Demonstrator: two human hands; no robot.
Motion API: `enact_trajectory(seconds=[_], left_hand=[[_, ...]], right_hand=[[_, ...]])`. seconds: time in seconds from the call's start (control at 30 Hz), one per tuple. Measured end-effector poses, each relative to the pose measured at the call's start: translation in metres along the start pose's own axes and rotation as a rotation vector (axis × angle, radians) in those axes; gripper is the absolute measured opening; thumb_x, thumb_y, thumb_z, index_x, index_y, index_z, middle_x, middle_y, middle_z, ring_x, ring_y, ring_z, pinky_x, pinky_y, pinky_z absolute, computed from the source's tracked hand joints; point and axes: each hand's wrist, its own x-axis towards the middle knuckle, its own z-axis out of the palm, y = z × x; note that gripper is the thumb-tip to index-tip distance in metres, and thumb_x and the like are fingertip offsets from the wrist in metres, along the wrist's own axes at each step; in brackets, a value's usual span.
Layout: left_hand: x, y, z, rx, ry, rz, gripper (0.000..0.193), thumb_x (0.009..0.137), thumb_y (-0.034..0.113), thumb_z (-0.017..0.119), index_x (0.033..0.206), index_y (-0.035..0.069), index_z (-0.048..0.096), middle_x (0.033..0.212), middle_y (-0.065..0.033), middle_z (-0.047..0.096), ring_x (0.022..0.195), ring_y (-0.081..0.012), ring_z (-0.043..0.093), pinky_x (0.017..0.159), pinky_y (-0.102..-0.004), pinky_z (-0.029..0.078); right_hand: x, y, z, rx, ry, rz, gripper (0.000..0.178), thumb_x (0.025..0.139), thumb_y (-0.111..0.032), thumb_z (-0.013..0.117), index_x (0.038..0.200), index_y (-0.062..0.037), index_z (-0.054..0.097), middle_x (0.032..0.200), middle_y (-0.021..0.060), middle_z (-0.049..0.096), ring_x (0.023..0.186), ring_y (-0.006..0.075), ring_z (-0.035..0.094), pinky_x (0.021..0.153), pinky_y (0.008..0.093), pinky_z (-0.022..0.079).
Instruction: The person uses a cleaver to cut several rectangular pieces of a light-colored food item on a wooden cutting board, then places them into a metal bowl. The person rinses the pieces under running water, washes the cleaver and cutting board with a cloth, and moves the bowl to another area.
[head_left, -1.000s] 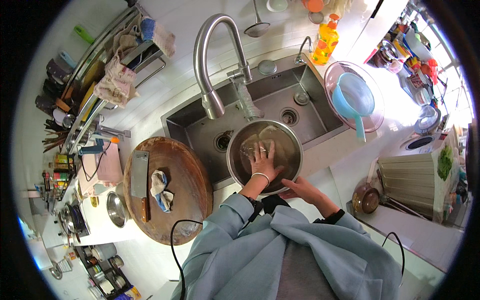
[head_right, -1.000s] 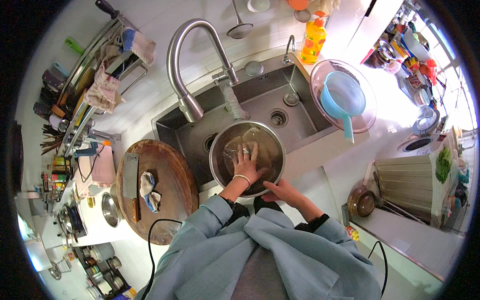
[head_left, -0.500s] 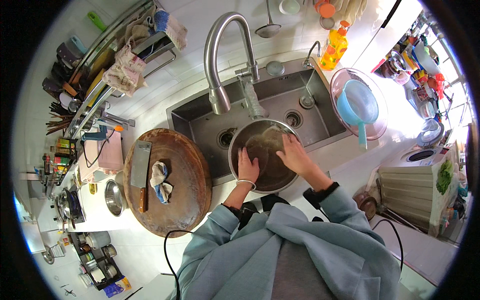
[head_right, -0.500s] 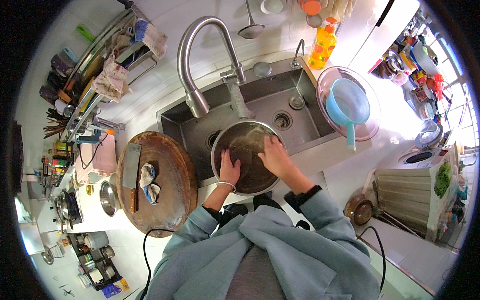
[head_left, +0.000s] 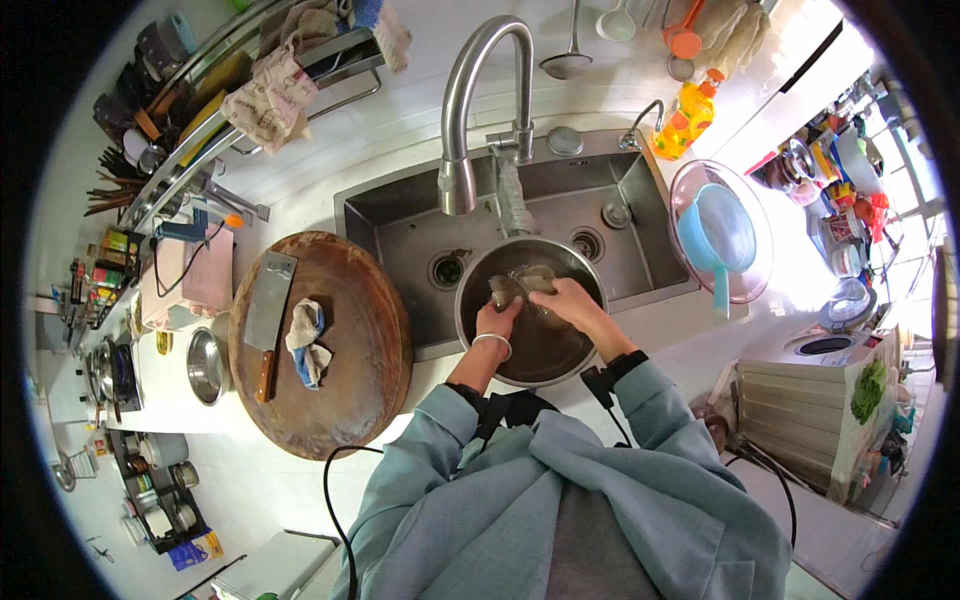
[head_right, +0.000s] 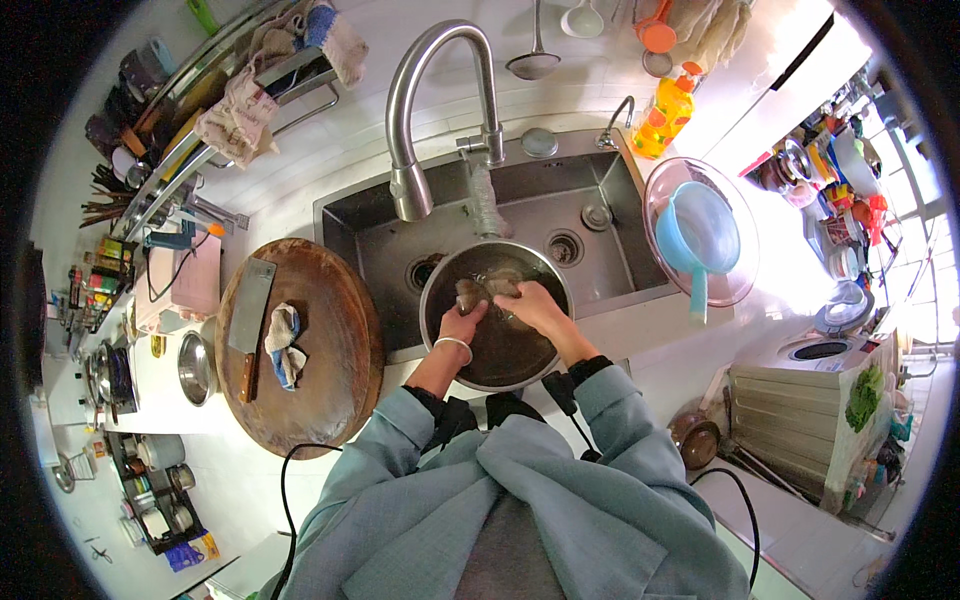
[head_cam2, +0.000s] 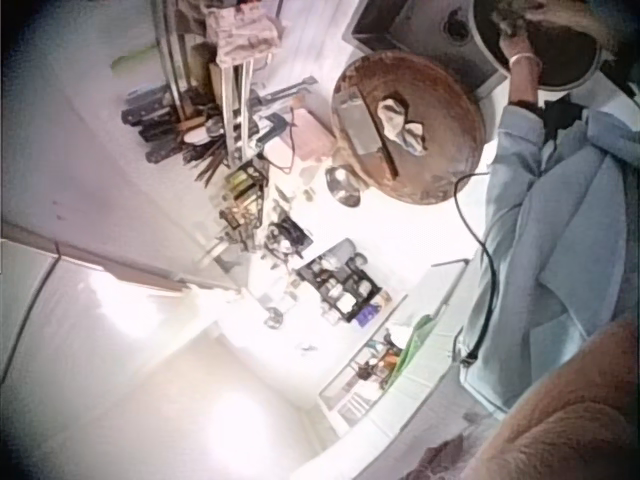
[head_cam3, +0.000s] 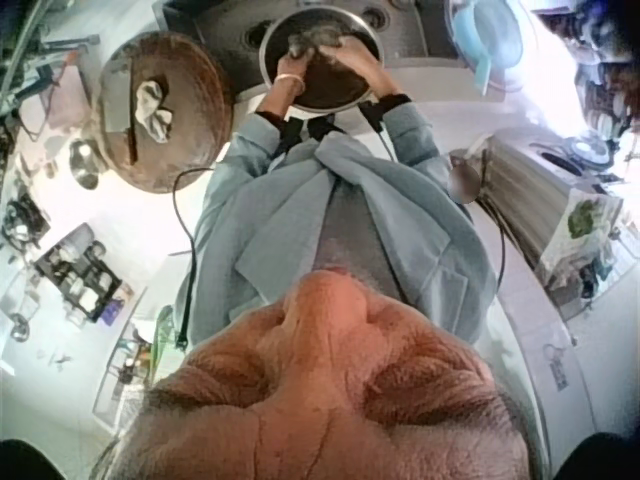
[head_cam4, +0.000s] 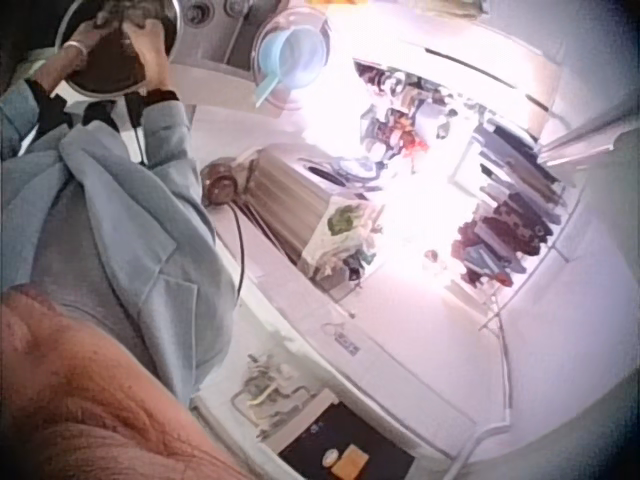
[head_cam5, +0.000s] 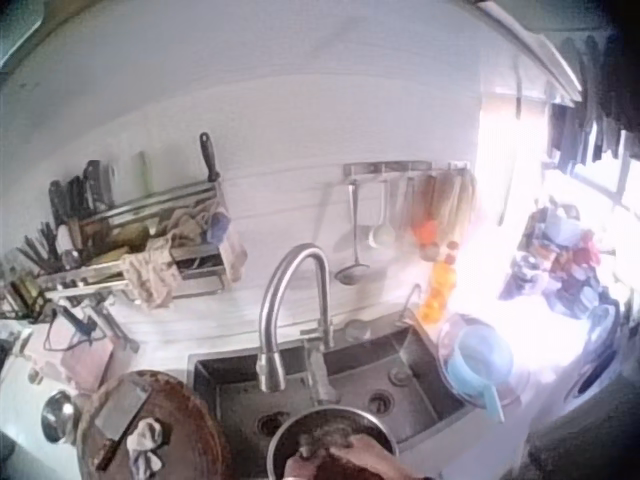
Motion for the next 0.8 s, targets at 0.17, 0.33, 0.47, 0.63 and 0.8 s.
enact_trajectory(seconds=[0.17, 0.33, 0.47, 0.63, 0.8], left_hand=[[-0.017, 0.008, -0.004, -0.608, -0.014, -0.147, 0.046, 0.095, 0.032, 0.061, 0.128, 0.001, 0.052, 0.116, -0.0112, 0.063, 0.101, -0.0241, 0.063, 0.089, -0.0384, 0.051], [-0.031, 0.017, -0.002, -0.910, -0.091, -0.147, 0.041, 0.098, 0.025, 0.055, 0.133, 0.006, 0.047, 0.124, -0.0108, 0.059, 0.110, -0.0254, 0.059, 0.095, -0.0411, 0.049], [-0.035, 0.020, -0.001, -0.773, -0.083, -0.012, 0.037, 0.095, 0.013, 0.058, 0.130, 0.006, 0.047, 0.125, -0.0105, 0.058, 0.111, -0.0252, 0.058, 0.094, -0.0400, 0.050], [-0.035, 0.021, 0.003, -0.503, -0.080, 0.072, 0.039, 0.092, 0.002, 0.056, 0.129, 0.005, 0.046, 0.124, -0.0101, 0.058, 0.109, -0.0249, 0.059, 0.092, -0.0389, 0.051], [-0.033, 0.020, 0.005, -0.723, -0.143, -0.131, 0.037, 0.094, 0.008, 0.052, 0.131, 0.005, 0.047, 0.124, -0.0102, 0.058, 0.110, -0.0246, 0.058, 0.092, -0.0382, 0.050]], right_hand=[[-0.027, -0.020, -0.022, 0.285, -0.064, -0.009, 0.042, 0.094, -0.033, 0.060, 0.114, 0.0040, 0.061, 0.097, 0.0051, 0.065, 0.085, 0.0130, 0.057, 0.074, 0.0285, 0.047], [-0.035, -0.025, -0.030, 0.521, -0.162, -0.014, 0.037, 0.096, -0.023, 0.058, 0.123, 0.0031, 0.056, 0.110, 0.0071, 0.063, 0.097, 0.0147, 0.058, 0.084, 0.0299, 0.048], [-0.040, -0.028, -0.035, 0.642, -0.283, 0.006, 0.039, 0.094, -0.012, 0.057, 0.130, 0.0023, 0.050, 0.121, 0.0084, 0.059, 0.107, 0.0168, 0.058, 0.092, 0.0314, 0.047], [-0.047, -0.043, -0.031, 0.726, -0.429, -0.027, 0.045, 0.094, -0.007, 0.056, 0.136, 0.0023, 0.043, 0.129, 0.0085, 0.055, 0.116, 0.0178, 0.055, 0.098, 0.0341, 0.046], [-0.037, -0.039, -0.011, 0.505, -0.220, -0.059, 0.038, 0.087, -0.013, 0.067, 0.119, 0.0035, 0.055, 0.109, 0.0077, 0.061, 0.097, 0.0162, 0.057, 0.085, 0.0310, 0.047]])
